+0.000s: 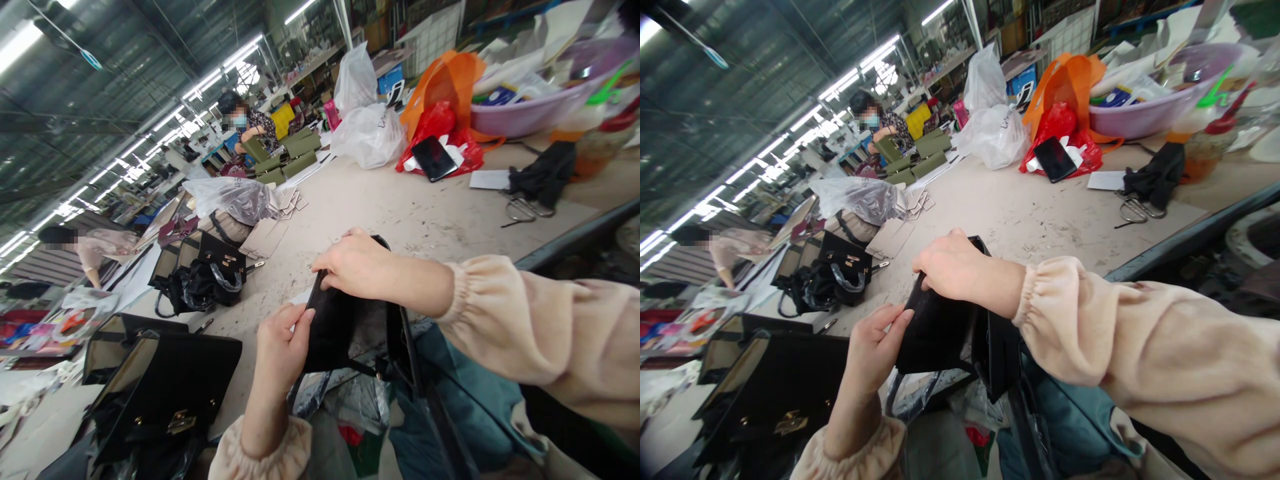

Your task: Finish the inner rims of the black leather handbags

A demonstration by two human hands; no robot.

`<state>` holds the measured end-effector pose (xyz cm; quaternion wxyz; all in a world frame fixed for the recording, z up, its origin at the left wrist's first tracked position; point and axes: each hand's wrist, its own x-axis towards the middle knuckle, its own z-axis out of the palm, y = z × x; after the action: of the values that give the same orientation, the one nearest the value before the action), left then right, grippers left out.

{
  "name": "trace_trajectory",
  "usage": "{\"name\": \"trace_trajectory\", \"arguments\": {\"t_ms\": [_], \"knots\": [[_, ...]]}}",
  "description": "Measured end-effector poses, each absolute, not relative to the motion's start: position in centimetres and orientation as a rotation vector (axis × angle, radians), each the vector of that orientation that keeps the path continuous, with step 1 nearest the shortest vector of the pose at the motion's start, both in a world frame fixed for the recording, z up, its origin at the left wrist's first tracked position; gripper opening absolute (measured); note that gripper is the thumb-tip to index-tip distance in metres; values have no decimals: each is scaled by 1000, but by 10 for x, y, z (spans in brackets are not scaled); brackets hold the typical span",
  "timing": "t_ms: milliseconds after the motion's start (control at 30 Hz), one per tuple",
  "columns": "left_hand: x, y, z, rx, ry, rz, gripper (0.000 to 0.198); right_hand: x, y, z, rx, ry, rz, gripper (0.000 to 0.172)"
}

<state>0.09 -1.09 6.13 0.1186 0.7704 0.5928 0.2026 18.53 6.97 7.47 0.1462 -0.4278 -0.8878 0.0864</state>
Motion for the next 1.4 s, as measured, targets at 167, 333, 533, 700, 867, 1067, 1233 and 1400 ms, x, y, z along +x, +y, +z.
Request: {"name": "trace_trajectory", "arguments": {"t_ms": [167, 333, 533, 700, 867, 1067, 1233, 1400], "knots": [[3, -10, 63, 2244, 1735, 575, 30, 185, 72, 74, -1240, -2543, 273, 21], [2, -10, 62, 2244, 1736, 580, 29, 184, 72, 78, -1250, -2548, 279, 18], [2, -9, 67, 2253, 1756, 502, 27, 183, 73, 80, -1262, -2563, 295, 14], [8, 4, 83, 2317, 1735, 167, 29, 182, 74, 83, -1250, -2581, 291, 12], [14, 18, 83, 2452, 1849, 77, 31, 183, 75, 82, -1245, -2560, 292, 13], [12, 20, 73, 2426, 1922, 156, 34, 196, 78, 76, -1161, -2527, 295, 33], [13, 20, 73, 2390, 1879, 217, 35, 202, 79, 77, -1177, -2532, 209, 18], [15, 20, 74, 2362, 1858, 224, 36, 200, 81, 76, -1177, -2510, 210, 17]]}}
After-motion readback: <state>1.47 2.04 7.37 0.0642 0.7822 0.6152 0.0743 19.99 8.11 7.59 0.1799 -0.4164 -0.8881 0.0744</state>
